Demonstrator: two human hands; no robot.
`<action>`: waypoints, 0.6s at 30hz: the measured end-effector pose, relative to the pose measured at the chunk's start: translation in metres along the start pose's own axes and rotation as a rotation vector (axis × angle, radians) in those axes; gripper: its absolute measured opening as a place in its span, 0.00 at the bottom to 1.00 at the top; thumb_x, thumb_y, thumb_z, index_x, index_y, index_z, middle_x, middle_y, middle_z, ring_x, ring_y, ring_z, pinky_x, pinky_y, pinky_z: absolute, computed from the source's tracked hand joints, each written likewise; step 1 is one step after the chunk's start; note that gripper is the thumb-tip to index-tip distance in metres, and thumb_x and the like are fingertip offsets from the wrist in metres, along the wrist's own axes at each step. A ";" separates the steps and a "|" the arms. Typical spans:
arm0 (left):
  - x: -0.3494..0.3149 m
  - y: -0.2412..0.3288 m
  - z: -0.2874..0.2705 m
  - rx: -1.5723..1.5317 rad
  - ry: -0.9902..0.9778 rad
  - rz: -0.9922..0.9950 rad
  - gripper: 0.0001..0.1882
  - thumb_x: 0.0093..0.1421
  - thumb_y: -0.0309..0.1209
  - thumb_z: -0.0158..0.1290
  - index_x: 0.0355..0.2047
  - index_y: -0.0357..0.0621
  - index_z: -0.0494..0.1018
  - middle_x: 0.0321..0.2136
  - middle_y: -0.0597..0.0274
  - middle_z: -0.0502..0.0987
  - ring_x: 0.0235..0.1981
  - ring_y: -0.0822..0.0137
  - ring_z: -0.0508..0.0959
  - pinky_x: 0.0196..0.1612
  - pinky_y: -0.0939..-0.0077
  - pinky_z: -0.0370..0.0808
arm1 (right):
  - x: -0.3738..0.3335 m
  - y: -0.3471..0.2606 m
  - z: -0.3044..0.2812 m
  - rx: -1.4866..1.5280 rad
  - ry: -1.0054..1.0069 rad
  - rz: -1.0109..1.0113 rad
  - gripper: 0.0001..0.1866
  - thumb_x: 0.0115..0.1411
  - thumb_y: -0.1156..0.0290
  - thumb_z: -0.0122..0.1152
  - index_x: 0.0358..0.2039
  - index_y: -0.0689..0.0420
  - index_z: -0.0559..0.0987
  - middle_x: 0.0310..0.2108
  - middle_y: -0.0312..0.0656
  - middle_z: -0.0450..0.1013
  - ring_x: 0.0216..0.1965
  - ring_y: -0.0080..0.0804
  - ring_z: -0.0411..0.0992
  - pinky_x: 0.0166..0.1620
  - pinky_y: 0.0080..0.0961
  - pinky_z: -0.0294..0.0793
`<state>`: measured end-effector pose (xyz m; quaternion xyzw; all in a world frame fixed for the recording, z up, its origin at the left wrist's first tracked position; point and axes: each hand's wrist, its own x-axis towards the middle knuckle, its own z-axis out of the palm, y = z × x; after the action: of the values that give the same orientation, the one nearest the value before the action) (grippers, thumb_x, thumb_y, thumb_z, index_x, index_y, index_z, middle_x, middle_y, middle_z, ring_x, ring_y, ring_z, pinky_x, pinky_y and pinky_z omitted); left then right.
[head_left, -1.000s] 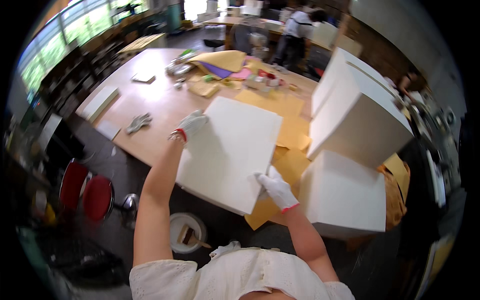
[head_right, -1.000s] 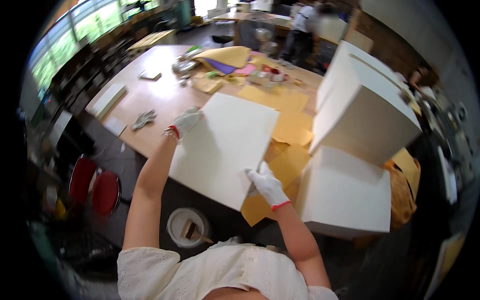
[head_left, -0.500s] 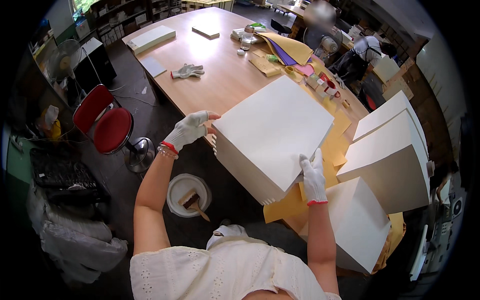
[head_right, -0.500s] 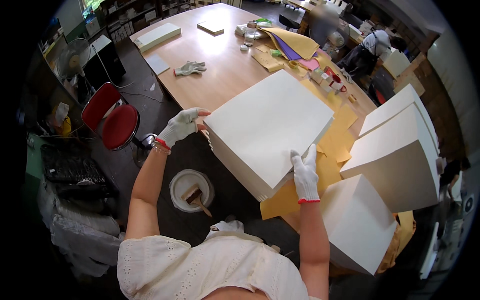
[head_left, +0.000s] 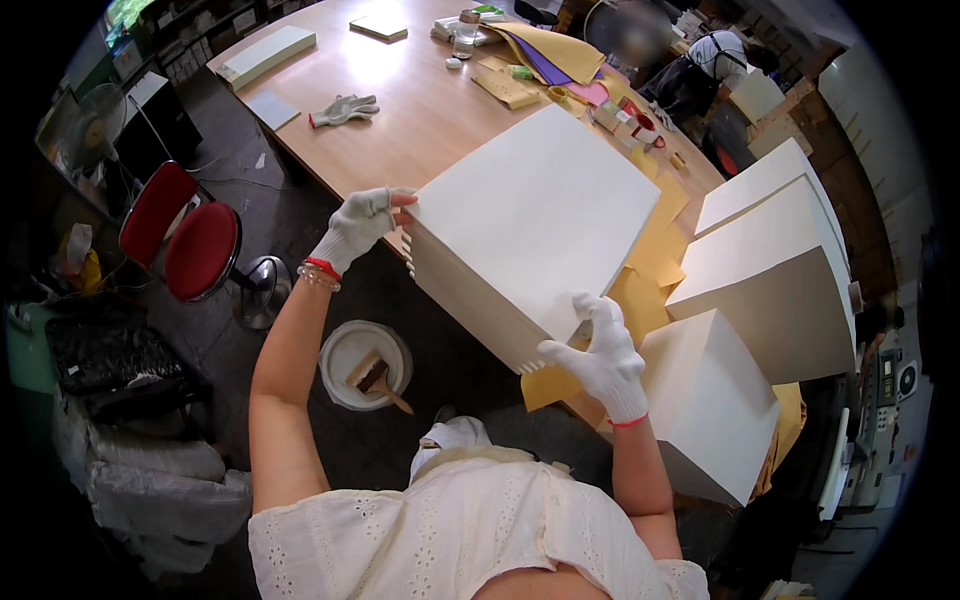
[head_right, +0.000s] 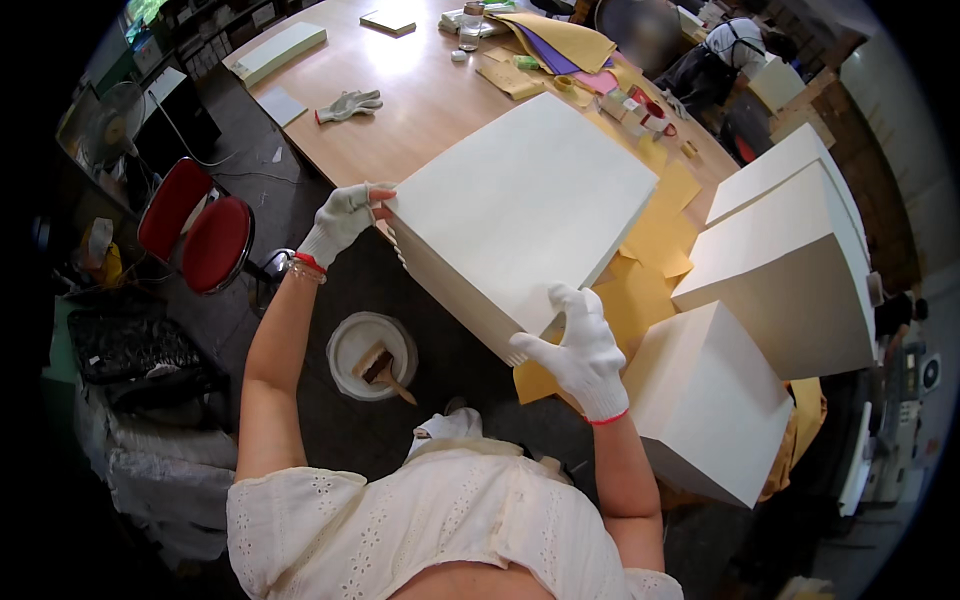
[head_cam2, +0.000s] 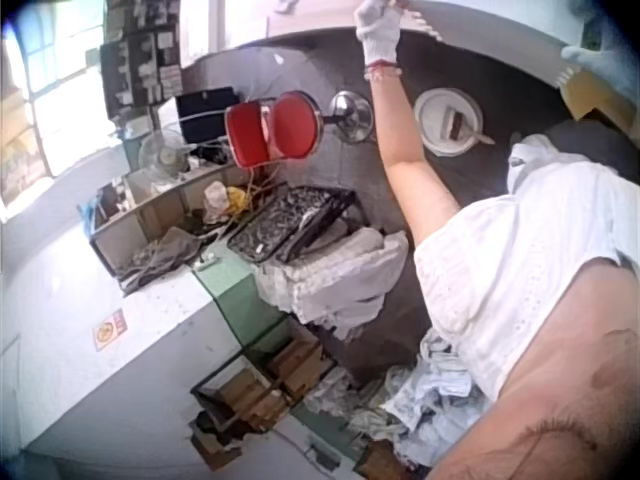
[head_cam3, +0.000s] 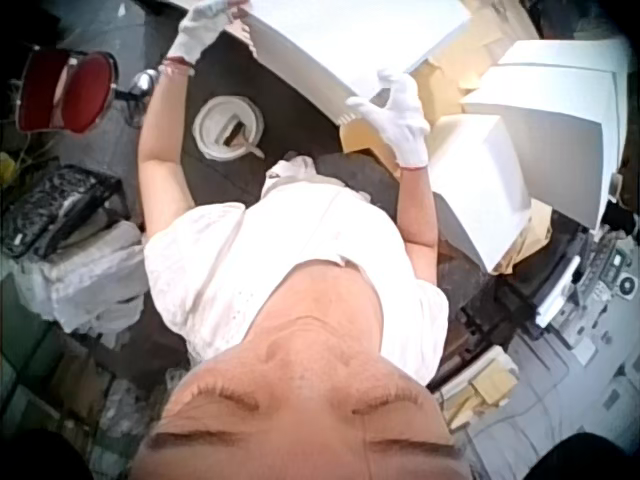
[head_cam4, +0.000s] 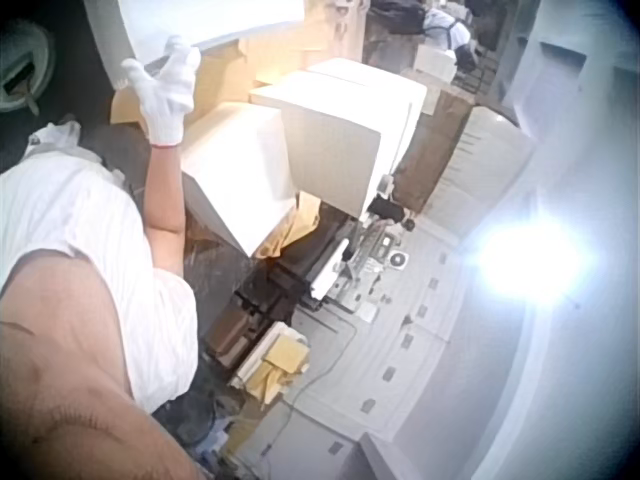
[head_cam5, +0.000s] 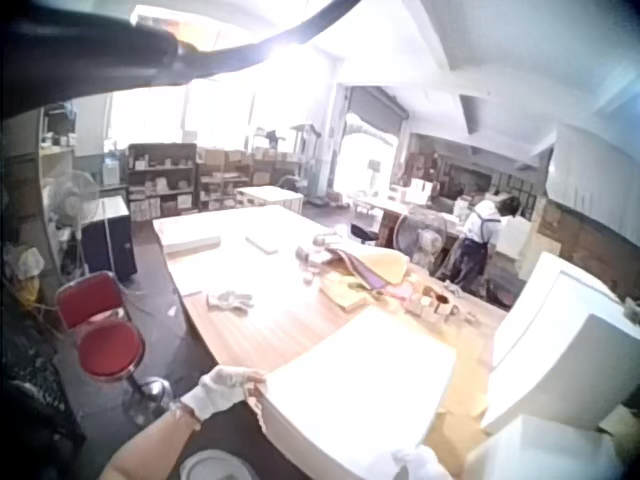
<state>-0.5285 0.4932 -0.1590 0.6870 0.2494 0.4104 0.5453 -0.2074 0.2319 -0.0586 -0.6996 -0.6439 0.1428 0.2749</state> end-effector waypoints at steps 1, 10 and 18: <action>0.001 -0.003 -0.002 -0.004 -0.016 -0.023 0.21 0.59 0.09 0.48 0.51 0.35 0.77 0.49 0.56 0.78 0.51 0.67 0.77 0.53 0.71 0.80 | -0.001 0.001 0.002 -0.020 -0.004 -0.021 0.38 0.46 0.58 0.78 0.55 0.57 0.70 0.48 0.51 0.67 0.47 0.47 0.72 0.50 0.39 0.75; 0.000 -0.001 -0.001 -0.147 -0.065 -0.050 0.21 0.56 0.09 0.55 0.50 0.36 0.78 0.46 0.57 0.80 0.49 0.67 0.78 0.53 0.71 0.80 | -0.006 0.001 0.005 -0.152 -0.001 -0.007 0.38 0.47 0.58 0.77 0.56 0.53 0.69 0.49 0.52 0.66 0.44 0.51 0.73 0.47 0.41 0.76; 0.006 0.008 -0.004 0.110 -0.025 -0.104 0.19 0.57 0.12 0.58 0.49 0.36 0.78 0.45 0.59 0.81 0.45 0.70 0.80 0.50 0.76 0.79 | -0.007 0.007 0.019 -0.120 0.048 -0.012 0.41 0.45 0.61 0.80 0.57 0.53 0.68 0.53 0.53 0.64 0.45 0.51 0.74 0.47 0.41 0.76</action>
<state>-0.5298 0.4979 -0.1499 0.7072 0.3001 0.3587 0.5302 -0.2127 0.2285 -0.0791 -0.7142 -0.6486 0.0856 0.2488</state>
